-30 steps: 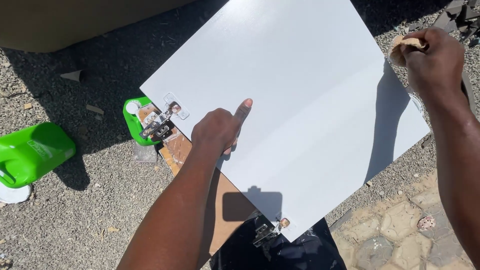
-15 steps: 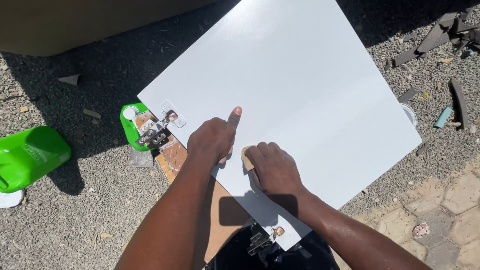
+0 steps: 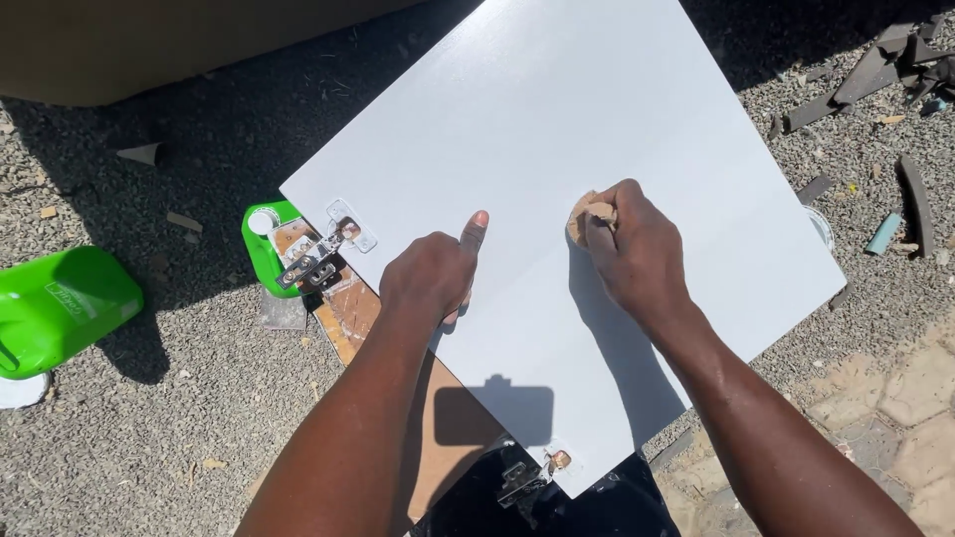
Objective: Applying white paint to a cabinet door using a small sponge applicator while working outdoors.
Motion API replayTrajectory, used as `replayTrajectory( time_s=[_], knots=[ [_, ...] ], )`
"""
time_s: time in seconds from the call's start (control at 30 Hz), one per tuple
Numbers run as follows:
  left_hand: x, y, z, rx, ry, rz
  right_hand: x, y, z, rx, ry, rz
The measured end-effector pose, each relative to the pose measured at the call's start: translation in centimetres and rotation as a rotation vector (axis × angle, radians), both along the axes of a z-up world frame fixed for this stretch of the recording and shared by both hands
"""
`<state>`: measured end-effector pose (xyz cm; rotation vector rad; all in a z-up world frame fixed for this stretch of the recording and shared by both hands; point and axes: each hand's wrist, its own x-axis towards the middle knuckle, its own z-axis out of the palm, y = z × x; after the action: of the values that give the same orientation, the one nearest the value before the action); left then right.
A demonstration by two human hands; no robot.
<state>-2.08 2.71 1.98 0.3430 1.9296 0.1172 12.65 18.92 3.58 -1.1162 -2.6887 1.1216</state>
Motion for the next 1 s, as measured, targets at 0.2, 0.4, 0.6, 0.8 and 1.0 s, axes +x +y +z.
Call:
replayTrajectory(
  time_s=[0.2,0.4,0.6,0.8,1.0],
  knots=[
    [0.4,0.0,-0.6,-0.017,0.009,0.000,2.0,-13.3,-0.3,0.192,0.009,0.643],
    [0.3,0.2,-1.0,-0.028,0.004,0.008,1.6,6.2,-1.9,0.503,-0.263,0.332],
    [-0.1,0.2,-0.5,-0.032,-0.001,-0.008,1.2,20.0,0.2,0.277,0.023,0.019],
    [0.1,-0.1,-0.3,-0.013,0.000,-0.015,2.0,10.4,0.4,-0.008,0.172,-0.155],
    [0.7,-1.1,-2.1,0.149,0.006,0.058,6.5,-4.2,3.9,-0.317,-0.051,-0.218]
  ],
)
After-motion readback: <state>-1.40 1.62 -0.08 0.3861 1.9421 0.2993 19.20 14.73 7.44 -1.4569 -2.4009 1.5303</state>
